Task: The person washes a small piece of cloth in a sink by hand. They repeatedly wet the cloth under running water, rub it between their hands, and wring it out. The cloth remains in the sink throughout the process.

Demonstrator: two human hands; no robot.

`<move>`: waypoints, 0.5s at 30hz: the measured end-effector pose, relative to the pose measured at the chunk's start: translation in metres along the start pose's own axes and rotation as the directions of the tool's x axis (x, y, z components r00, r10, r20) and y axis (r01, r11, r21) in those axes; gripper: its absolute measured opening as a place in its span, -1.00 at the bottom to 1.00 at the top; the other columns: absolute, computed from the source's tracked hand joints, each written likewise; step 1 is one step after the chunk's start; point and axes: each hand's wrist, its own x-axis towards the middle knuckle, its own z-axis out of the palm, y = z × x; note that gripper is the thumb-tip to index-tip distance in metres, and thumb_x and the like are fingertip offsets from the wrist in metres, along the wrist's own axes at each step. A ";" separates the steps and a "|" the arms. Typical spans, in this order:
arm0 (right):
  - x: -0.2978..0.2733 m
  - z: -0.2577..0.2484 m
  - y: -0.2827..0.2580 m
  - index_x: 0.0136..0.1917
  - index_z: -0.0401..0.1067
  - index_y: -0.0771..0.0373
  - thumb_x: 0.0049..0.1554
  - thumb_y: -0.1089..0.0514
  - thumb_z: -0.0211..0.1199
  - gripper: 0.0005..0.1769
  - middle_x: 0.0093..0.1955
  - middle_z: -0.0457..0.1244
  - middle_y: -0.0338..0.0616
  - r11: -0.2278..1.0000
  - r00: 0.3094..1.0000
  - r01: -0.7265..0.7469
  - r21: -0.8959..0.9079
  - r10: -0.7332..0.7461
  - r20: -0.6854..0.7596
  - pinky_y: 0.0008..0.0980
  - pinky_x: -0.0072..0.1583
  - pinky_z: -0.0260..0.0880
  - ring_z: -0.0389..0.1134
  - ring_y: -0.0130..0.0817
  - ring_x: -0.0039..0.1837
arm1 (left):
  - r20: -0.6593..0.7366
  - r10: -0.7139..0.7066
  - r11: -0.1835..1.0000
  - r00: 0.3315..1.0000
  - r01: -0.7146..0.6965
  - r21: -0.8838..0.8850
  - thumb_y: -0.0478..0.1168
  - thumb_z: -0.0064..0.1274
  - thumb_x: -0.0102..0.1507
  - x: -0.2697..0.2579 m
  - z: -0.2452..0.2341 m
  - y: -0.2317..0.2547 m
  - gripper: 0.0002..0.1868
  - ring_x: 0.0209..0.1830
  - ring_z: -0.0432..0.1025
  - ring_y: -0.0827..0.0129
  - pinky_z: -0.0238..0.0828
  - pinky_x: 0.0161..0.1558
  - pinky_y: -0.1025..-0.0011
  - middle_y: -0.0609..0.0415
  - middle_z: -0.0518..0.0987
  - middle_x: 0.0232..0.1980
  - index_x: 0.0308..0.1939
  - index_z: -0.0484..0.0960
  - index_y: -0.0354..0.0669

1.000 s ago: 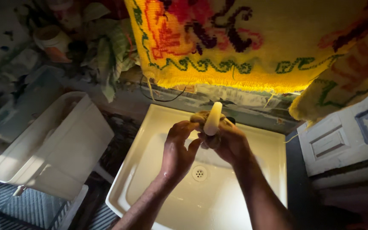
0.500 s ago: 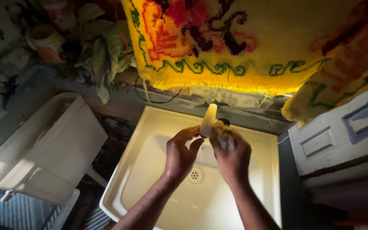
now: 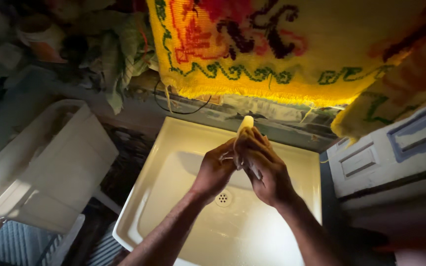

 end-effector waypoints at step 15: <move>-0.054 0.009 -0.005 0.12 0.41 0.31 0.04 0.42 0.27 -0.65 0.18 0.37 0.05 0.996 0.997 0.066 0.060 -0.068 0.035 0.06 0.45 0.25 0.35 0.10 0.39 | 0.162 -0.080 0.995 0.984 0.088 -0.041 -0.43 0.00 0.13 0.002 -0.025 -0.002 -0.26 0.17 0.44 0.34 0.39 0.21 0.39 -0.07 0.58 0.21 0.45 0.37 -0.24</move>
